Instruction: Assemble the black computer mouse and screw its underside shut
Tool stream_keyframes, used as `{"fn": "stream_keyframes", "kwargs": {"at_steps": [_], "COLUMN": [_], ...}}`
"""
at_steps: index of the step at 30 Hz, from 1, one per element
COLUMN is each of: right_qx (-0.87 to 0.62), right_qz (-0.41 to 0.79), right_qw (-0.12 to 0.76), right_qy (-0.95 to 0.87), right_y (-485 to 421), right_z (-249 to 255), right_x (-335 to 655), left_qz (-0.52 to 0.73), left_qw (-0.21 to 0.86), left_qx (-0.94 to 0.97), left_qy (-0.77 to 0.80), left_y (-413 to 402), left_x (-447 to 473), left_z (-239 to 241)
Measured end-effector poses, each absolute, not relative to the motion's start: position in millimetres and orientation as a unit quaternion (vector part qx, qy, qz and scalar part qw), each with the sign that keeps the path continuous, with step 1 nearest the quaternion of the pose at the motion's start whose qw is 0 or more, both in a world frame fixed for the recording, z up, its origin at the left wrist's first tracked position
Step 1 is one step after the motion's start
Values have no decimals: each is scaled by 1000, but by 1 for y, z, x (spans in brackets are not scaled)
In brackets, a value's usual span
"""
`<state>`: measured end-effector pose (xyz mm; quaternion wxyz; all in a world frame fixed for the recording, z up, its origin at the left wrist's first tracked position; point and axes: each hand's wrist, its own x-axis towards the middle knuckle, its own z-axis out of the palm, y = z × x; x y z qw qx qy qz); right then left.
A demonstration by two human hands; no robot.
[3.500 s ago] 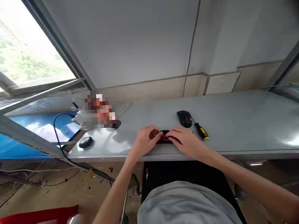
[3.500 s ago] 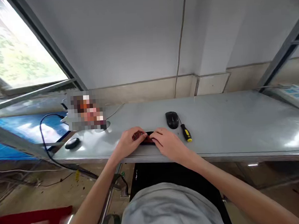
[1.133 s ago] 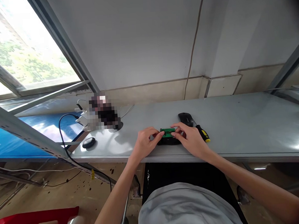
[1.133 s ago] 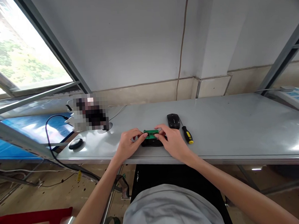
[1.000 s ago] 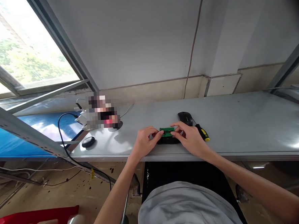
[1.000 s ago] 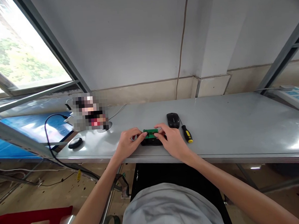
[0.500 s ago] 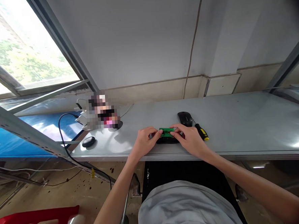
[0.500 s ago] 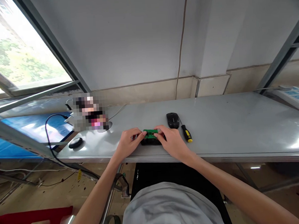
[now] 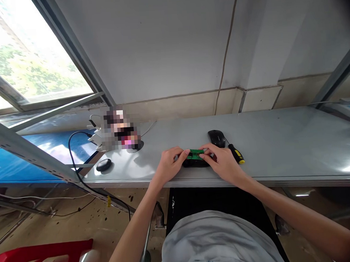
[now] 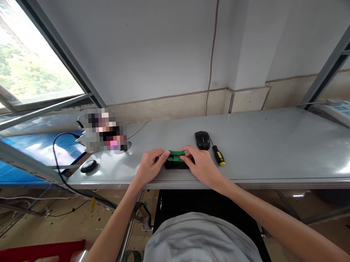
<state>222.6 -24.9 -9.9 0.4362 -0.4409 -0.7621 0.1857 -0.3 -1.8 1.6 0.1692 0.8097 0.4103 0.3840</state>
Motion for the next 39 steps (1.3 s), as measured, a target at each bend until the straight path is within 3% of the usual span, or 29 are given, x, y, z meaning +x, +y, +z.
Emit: {"fn": "stream_keyframes", "kwargs": {"at_steps": [14,39], "right_qx": [-336,-347], "right_qz": [32,99], "right_qw": [441,403], "right_qy": [-831,-841], "right_y": [-28,-23], "right_z": [-21,-17], "right_x": [220,221], "left_qz": [368,307], "left_qw": [232,230], "left_qx": [794,820], "left_qy": [425,425], "left_y": [-3,1], "left_x": [-5,-13], "left_z": [6,-1]}}
